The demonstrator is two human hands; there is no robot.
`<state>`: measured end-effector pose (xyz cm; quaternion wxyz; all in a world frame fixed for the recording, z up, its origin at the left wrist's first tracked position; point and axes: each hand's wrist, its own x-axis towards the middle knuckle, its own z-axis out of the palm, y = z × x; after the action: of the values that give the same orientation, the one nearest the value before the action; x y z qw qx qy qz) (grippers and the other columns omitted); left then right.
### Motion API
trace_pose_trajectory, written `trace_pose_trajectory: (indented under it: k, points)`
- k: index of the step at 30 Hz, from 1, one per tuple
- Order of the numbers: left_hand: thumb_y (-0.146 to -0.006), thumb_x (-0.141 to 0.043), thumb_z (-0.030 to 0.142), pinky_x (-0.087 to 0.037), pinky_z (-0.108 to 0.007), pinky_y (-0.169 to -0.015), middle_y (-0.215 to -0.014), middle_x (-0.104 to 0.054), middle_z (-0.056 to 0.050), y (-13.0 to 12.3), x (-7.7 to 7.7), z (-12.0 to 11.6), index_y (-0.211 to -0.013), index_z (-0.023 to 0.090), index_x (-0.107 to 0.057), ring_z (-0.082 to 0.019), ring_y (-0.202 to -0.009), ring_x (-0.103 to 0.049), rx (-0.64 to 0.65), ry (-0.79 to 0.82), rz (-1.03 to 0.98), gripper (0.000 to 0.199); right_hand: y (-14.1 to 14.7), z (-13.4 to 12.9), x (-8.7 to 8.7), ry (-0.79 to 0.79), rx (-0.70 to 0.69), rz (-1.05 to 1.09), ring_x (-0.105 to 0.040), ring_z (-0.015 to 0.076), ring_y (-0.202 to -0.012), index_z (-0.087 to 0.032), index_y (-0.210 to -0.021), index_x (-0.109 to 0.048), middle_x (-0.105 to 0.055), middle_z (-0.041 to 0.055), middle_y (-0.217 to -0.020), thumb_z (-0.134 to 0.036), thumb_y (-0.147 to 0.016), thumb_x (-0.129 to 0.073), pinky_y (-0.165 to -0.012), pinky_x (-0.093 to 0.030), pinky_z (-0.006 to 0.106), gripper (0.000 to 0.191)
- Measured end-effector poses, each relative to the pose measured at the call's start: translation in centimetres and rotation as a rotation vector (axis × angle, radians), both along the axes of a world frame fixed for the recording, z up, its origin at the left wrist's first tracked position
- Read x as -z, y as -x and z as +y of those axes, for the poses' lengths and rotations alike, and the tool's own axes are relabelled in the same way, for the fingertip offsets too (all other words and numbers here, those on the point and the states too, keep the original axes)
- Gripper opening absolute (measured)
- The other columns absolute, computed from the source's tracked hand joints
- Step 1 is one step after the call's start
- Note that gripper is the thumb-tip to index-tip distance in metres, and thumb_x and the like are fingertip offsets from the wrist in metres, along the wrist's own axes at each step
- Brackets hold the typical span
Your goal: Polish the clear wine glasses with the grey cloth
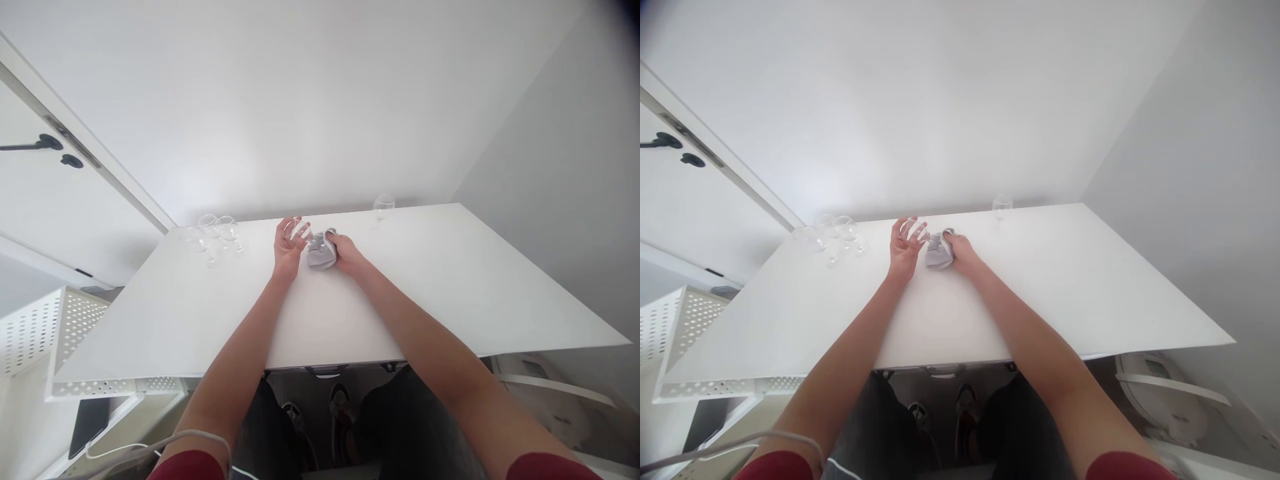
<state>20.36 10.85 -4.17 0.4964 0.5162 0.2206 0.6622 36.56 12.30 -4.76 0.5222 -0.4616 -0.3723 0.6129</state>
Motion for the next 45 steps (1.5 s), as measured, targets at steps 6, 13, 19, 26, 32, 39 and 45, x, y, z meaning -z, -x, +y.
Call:
trace_pose_trajectory:
  k: [6,13,19,26,32,39,45]
  points:
    - [-0.073,-0.095,0.046,-0.054,-0.054,-0.112,-0.152,-0.054,-0.013,-0.3,-0.3,-0.6,-0.133,0.033,-0.062,-0.037,-0.135,-0.063,0.053,0.019,0.046,0.069,-0.7,-1.0,-0.5,-0.300,0.307,-0.749,-0.060,0.0209,-0.077,-0.022,-0.075,-0.065,-0.071,0.0046,-0.081,-0.031,-0.074,-0.067,-0.073,-0.049,0.032,0.009]
    - [-0.071,-0.095,0.051,-0.056,-0.052,-0.110,-0.153,-0.054,-0.014,-0.1,-0.2,-0.3,-0.135,0.033,-0.062,-0.037,-0.136,-0.062,0.021,0.038,0.064,0.074,-0.2,-1.1,0.2,-0.167,0.116,-0.654,-0.059,0.0175,-0.071,-0.021,-0.076,-0.062,-0.069,0.0022,-0.077,-0.041,-0.079,-0.066,-0.064,-0.042,0.027,0.021]
    - [-0.073,-0.094,0.048,-0.057,-0.051,-0.108,-0.150,-0.057,-0.013,-0.1,-0.1,-0.5,-0.137,0.033,-0.062,-0.036,-0.133,-0.064,0.044,0.029,0.097,0.073,0.1,-1.4,0.1,-0.200,0.169,-0.879,-0.060,0.0203,-0.078,-0.022,-0.079,-0.058,-0.070,0.0038,-0.085,-0.035,-0.082,-0.064,-0.069,-0.041,0.030,0.014]
    - [-0.075,-0.093,0.049,-0.056,-0.049,-0.107,-0.152,-0.055,-0.013,0.3,0.2,0.0,-0.138,0.035,-0.062,-0.036,-0.136,-0.062,-0.068,0.042,0.075,0.072,-0.3,-2.2,-0.2,-0.213,0.234,-0.985,-0.059,0.0251,-0.084,-0.024,-0.083,-0.062,-0.064,0.0065,-0.087,-0.039,-0.090,-0.057,-0.078,-0.047,0.035,0.018]
    - [-0.075,-0.091,0.054,-0.054,-0.047,-0.106,-0.153,-0.056,-0.013,0.6,0.3,0.2,-0.142,0.036,-0.061,-0.038,-0.140,-0.058,-0.183,0.063,0.090,0.076,0.1,-2.9,-1.0,-0.564,0.223,-1.075,-0.058,0.0272,-0.112,-0.020,-0.088,-0.069,-0.057,0.0143,-0.127,-0.030,-0.083,-0.063,-0.096,-0.051,0.035,0.012]
    - [-0.082,-0.088,0.048,-0.054,-0.046,-0.105,-0.153,-0.056,-0.010,0.7,0.2,0.0,-0.143,0.038,-0.060,-0.035,-0.138,-0.059,-0.209,0.066,0.143,0.068,1.2,-4.7,-1.7,-0.563,-0.243,-1.291,-0.068,0.0197,-0.088,-0.030,-0.140,-0.064,-0.053,0.0080,-0.151,-0.014,-0.084,-0.054,-0.078,-0.052,0.034,0.059]
    - [-0.081,-0.088,0.047,-0.052,-0.049,-0.107,-0.154,-0.056,-0.011,0.6,0.0,-0.3,-0.141,0.036,-0.061,-0.036,-0.139,-0.058,-0.156,0.102,0.189,0.067,2.5,-5.5,-2.3,-0.564,-0.422,-1.573,-0.061,0.0324,-0.121,-0.024,-0.145,-0.063,-0.062,0.0121,-0.147,-0.014,-0.090,-0.055,-0.093,-0.051,0.042,0.056]
